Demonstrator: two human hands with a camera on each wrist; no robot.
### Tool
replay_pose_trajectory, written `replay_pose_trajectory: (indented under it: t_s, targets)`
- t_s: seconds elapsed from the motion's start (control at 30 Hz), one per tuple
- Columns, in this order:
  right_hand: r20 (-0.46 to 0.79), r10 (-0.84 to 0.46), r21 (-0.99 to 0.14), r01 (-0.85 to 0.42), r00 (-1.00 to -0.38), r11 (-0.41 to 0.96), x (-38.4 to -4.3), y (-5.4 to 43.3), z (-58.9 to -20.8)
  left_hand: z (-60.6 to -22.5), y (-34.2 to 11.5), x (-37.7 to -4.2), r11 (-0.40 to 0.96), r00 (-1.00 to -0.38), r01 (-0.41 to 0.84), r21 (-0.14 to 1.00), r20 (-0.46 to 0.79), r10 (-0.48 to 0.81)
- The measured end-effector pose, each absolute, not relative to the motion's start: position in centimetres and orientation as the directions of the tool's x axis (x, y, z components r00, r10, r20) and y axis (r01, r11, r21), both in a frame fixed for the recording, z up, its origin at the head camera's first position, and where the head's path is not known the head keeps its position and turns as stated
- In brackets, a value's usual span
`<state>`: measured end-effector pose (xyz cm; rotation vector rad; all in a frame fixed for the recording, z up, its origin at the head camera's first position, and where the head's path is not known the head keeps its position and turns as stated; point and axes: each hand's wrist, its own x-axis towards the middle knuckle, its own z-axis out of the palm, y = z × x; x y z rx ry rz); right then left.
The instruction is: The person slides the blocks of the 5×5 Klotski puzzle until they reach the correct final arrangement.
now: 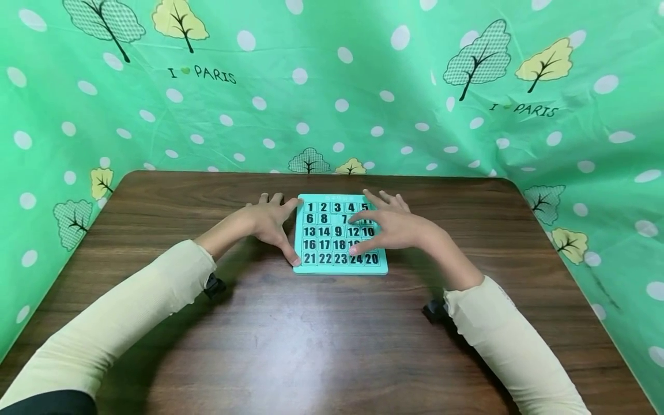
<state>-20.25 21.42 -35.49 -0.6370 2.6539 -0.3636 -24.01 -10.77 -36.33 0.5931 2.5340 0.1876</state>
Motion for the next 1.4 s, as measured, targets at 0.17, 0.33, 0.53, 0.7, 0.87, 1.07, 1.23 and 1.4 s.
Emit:
replay_pose_trajectory:
  t_s: [0.17,0.33,0.53,0.7,0.87,1.07,1.23,1.4]
  targets:
    - [-0.293,-0.518,-0.373,-0.403,-0.803,0.836,-19.9,21.1,-35.5,-36.3,-10.8,-24.1,0.895,-0.765,0.377,0.239,-0.464,0.446]
    - [-0.289,-0.52,-0.378,-0.403,-0.804,0.834,-19.2,22.5,-35.2,-36.2,-10.6,-24.1,0.893,-0.762,0.377,0.246,-0.467,0.45]
    - [-0.287,-0.465,-0.31,-0.378,-0.838,0.873,-19.7,21.9,-35.3,-36.2,-10.5,-24.1,0.895,-0.756,0.376,0.241,-0.479,0.446]
    - [-0.3,-0.559,-0.327,-0.467,-0.773,0.822,-19.7,18.9,-35.4,-36.3,-10.4,-24.2,0.895,-0.752,0.374,0.243,-0.485,0.446]
    - [-0.343,-0.536,-0.3,-0.451,-0.771,0.841,-19.2,18.7,-35.0,-36.3,-10.4,-24.0,0.895,-0.751,0.373,0.244,-0.487,0.446]
    - [-0.313,-0.516,-0.327,-0.419,-0.797,0.847,-19.7,20.2,-34.9,-36.2,-10.4,-23.9,0.896,-0.751,0.377,0.235,-0.488,0.444]
    - [-0.315,-0.529,-0.313,-0.44,-0.788,0.841,-20.6,18.0,-35.8,-36.2,-10.6,-23.9,0.898,-0.753,0.376,0.23,-0.489,0.441]
    - [-0.352,-0.572,-0.329,-0.474,-0.741,0.816,-20.3,17.9,-35.5,-36.1,-10.7,-23.9,0.896,-0.748,0.378,0.233,-0.494,0.444]
